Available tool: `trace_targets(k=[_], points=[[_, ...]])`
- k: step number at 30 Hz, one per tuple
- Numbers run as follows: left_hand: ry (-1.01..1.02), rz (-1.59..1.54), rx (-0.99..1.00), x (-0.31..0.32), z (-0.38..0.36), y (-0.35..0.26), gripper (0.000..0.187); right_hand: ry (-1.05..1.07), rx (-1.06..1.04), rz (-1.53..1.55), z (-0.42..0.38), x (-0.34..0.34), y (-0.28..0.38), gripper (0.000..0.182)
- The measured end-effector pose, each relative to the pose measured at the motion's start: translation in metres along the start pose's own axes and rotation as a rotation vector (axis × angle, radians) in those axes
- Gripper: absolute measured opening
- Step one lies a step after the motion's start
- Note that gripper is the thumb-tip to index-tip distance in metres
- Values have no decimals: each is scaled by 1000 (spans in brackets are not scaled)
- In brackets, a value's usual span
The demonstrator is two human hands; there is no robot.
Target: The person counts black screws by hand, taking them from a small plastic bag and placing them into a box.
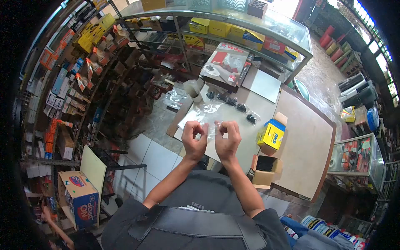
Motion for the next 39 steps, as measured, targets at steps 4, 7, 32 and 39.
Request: trace_targets(k=[4,7,32,39], points=[[-60,1,99,-2,3,-9,21,9,11,-43,-6,-2,-5,23],[-95,-23,152,-3,2,-15,22,35,8,-94,-5,-1,0,24],[-133,43,354,-5,-4,-13,21,-73,-45,33,-11,2,0,23],[-102,97,438,-4,-2,-23,25,-95,-68,46,0,-1,1,24]])
Point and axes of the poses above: each hand's wrist, its own z-axis towards the middle knuckle, its own x-axis out of the palm, y = z × x, the point moved 5 cm from there along z, towards the middle knuckle, and after that the axes turned 12 degrees about -x, right-handed, at the moved point
